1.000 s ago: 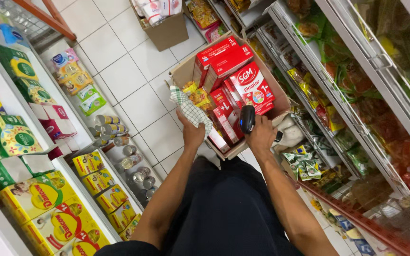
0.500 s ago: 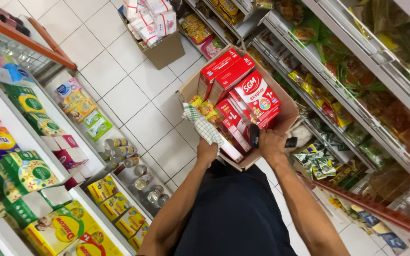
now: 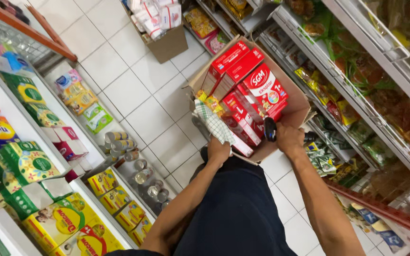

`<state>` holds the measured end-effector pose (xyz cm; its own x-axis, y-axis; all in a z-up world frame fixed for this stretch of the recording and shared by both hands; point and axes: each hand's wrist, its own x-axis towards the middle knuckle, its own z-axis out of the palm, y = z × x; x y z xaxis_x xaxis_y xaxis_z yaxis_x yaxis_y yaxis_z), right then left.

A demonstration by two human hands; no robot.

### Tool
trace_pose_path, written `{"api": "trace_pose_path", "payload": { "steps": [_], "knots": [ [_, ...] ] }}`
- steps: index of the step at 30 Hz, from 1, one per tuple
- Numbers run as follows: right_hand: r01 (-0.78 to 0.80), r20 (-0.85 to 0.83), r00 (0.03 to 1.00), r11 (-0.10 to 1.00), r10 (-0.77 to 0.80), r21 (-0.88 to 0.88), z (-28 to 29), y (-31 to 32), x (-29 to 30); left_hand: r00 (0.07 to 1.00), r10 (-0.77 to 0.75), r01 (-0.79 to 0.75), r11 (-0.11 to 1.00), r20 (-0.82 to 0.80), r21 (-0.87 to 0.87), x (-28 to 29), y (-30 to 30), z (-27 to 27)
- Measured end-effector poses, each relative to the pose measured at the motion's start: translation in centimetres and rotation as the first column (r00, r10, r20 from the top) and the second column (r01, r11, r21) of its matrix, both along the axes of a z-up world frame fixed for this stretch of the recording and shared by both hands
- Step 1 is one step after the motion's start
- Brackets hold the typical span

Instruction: The person wipes formula boxes with a cloth, scans them using a handheld barcode scanner, and places them onto the store shelves.

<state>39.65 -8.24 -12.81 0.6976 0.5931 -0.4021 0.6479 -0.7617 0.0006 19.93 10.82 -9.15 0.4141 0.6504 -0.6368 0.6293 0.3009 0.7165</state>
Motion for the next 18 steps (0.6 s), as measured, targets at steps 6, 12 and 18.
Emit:
{"api": "trace_pose_path", "payload": {
  "steps": [6,12,18],
  "knots": [
    [0.053,-0.019,0.998,0.998,-0.053,0.031,0.1,1.8,-2.2,0.985,-0.171,0.172,0.983,-0.034,0.061,-0.6,3.9,-4.9],
    [0.001,-0.002,1.000,0.989,-0.001,0.145,0.8,4.3,-4.9,0.957,-0.289,0.287,0.917,-0.035,0.276,-0.1,9.8,-6.3],
    [-0.037,-0.011,0.999,0.989,0.039,0.144,1.9,6.7,-4.6,0.964,-0.237,0.260,0.939,-0.121,0.225,0.1,10.0,-4.3]
  ]
}}
